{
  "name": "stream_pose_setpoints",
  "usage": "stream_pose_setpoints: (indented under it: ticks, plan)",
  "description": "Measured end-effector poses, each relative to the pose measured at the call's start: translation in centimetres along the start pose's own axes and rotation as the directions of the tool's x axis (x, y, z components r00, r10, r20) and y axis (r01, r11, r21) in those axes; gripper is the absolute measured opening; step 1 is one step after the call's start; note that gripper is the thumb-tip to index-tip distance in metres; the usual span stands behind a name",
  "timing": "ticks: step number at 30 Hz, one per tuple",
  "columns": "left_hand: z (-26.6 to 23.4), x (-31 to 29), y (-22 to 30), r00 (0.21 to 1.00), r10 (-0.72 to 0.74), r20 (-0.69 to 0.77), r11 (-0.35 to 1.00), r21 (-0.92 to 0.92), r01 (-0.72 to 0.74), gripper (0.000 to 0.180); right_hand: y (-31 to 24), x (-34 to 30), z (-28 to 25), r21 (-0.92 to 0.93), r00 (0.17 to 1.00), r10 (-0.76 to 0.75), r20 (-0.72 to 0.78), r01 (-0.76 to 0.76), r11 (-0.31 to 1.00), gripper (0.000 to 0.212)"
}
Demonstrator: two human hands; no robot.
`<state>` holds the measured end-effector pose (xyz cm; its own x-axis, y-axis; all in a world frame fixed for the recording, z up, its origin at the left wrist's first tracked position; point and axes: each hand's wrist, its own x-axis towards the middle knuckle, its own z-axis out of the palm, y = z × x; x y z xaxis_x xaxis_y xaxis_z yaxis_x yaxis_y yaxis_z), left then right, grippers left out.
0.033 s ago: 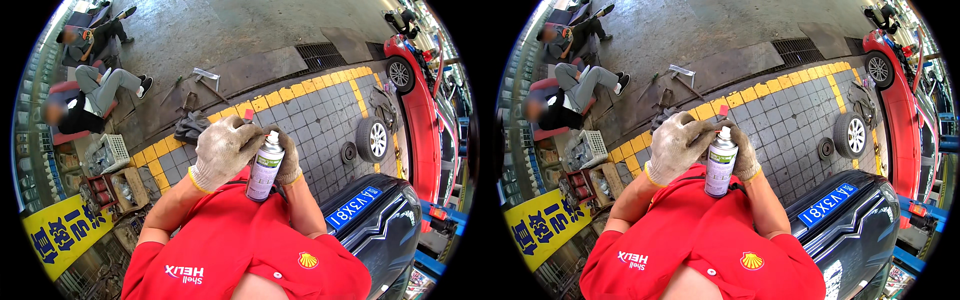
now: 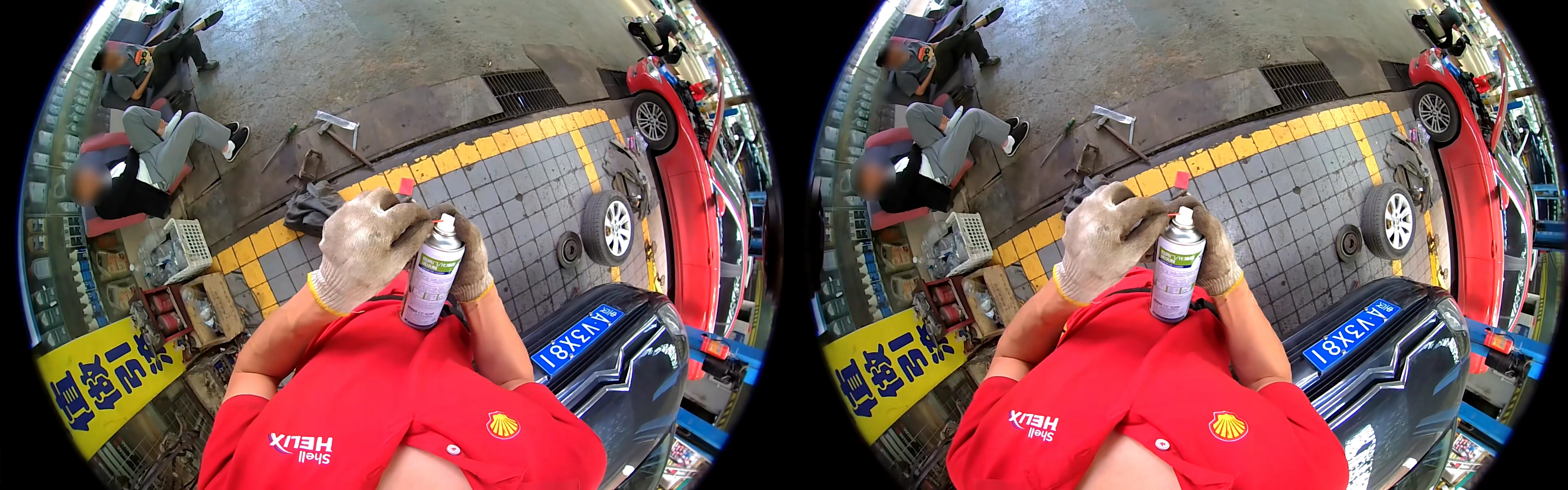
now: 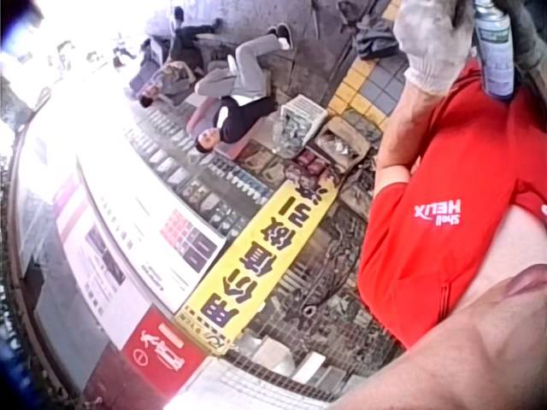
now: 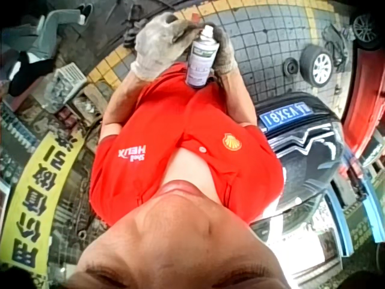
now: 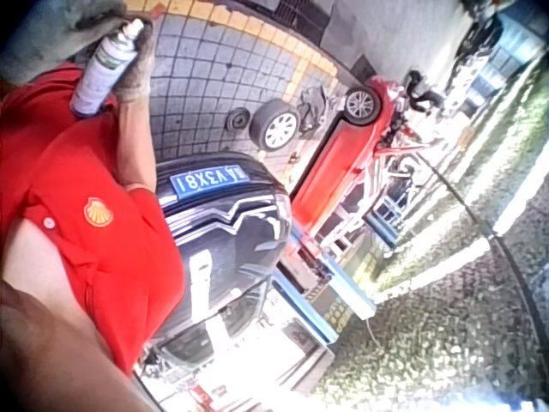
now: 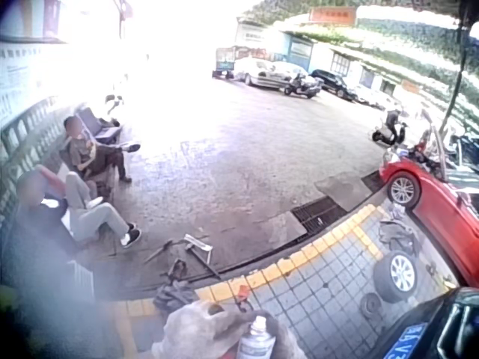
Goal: The person cleans a small metal rod using a spray lubricant, a red sanding block, and a grey cloth. They repeatedly spray the rod, rub it with the sanding block, and wipe it with the cloth in a continuous loop.
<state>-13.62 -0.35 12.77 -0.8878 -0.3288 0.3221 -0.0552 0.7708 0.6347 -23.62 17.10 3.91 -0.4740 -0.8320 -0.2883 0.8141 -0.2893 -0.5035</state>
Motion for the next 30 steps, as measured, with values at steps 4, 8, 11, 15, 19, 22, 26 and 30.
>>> stream_pose_setpoints:
  ticks: [4,8,11,15,19,22,26,30]
  plan:
    - [0.1,0.0,0.0,1.0,0.013,-0.008,1.0,-0.001,-0.013,0.016,-0.2,0.0,0.1,-0.002,1.0,0.015,0.016,-0.015,1.0,0.053]
    - [0.0,0.2,-0.1,0.999,0.037,0.003,0.999,-0.018,-0.037,0.017,-0.2,-0.1,0.6,-0.009,0.999,0.023,-0.031,-0.023,1.0,0.053]
    - [-0.2,0.4,0.0,0.998,0.066,0.003,0.998,0.01,-0.066,0.014,-0.2,-0.1,0.4,-0.002,0.999,0.026,-0.019,-0.026,1.0,0.053]
    - [-0.3,0.4,0.0,0.997,0.079,0.012,0.996,0.036,-0.08,0.016,0.1,-0.1,0.3,-0.02,1.0,-0.03,-0.004,0.03,0.999,0.05]
    - [-0.5,0.5,0.4,0.997,0.078,0.02,0.995,0.055,-0.079,0.015,-0.2,-0.2,0.7,-0.052,0.998,-0.057,0.019,0.058,0.997,0.045]
    - [-0.7,0.5,0.7,0.997,0.067,0.042,0.995,0.073,-0.07,0.014,-0.3,-0.3,0.6,-0.085,0.997,-0.069,0.016,0.07,0.994,0.042]
    - [-0.8,0.9,0.8,0.988,0.152,0.035,0.984,0.094,-0.154,0.015,-0.5,-0.7,0.3,-0.114,0.996,-0.087,0.012,0.088,0.99,0.041]
    - [-0.3,0.7,0.8,0.988,0.151,0.03,0.985,0.076,-0.153,0.016,-1.0,-0.9,1.5,-0.185,0.993,-0.102,-0.053,0.09,0.979,0.035]
